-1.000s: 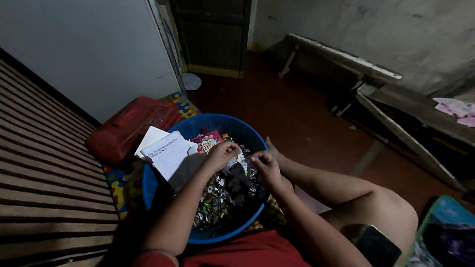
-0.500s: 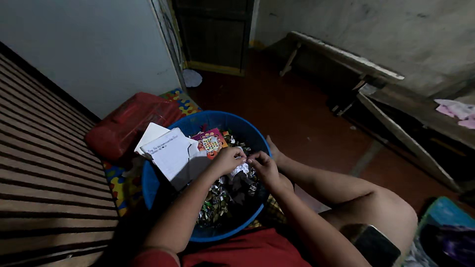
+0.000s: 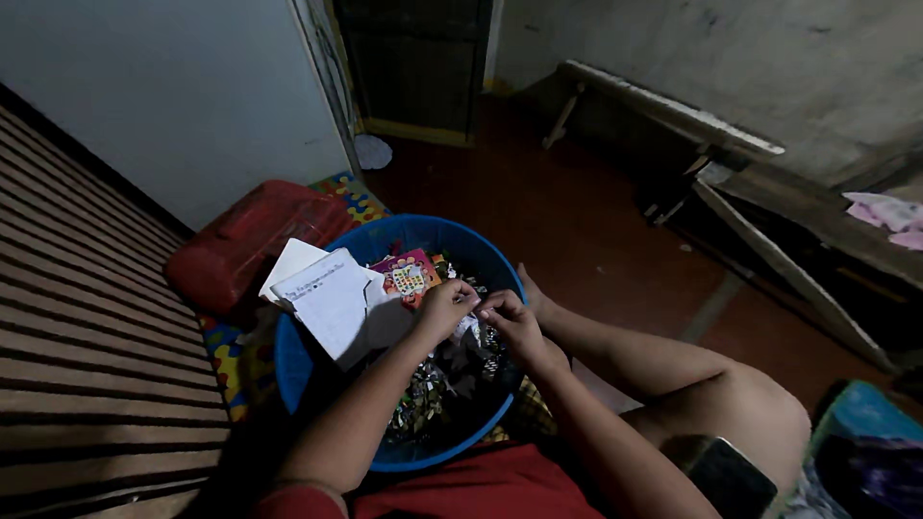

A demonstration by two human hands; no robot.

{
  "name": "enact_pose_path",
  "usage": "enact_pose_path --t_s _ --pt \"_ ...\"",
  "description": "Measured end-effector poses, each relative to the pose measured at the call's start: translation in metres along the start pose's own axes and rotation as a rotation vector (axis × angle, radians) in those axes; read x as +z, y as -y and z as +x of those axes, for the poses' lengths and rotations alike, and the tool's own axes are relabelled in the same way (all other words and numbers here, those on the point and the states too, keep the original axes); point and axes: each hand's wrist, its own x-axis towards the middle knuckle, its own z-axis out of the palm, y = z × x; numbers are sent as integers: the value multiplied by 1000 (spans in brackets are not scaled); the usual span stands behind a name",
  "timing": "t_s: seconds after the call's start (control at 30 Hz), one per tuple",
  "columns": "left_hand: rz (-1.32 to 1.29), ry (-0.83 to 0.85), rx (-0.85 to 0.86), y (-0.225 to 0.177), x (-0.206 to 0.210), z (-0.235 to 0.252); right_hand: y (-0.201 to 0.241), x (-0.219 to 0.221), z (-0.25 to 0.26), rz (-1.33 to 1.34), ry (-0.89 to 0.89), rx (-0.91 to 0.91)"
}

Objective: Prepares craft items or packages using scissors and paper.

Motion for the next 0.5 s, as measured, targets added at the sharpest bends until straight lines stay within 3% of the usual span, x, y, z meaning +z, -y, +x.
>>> enact_pose_path --t_s 0.3,0.5 --pt "-27 54 37 -4 0 -3 3 5 0 -4 -94 61" --pt "89 119 27 -4 -3 -1 11 8 0 -272 -106 131"
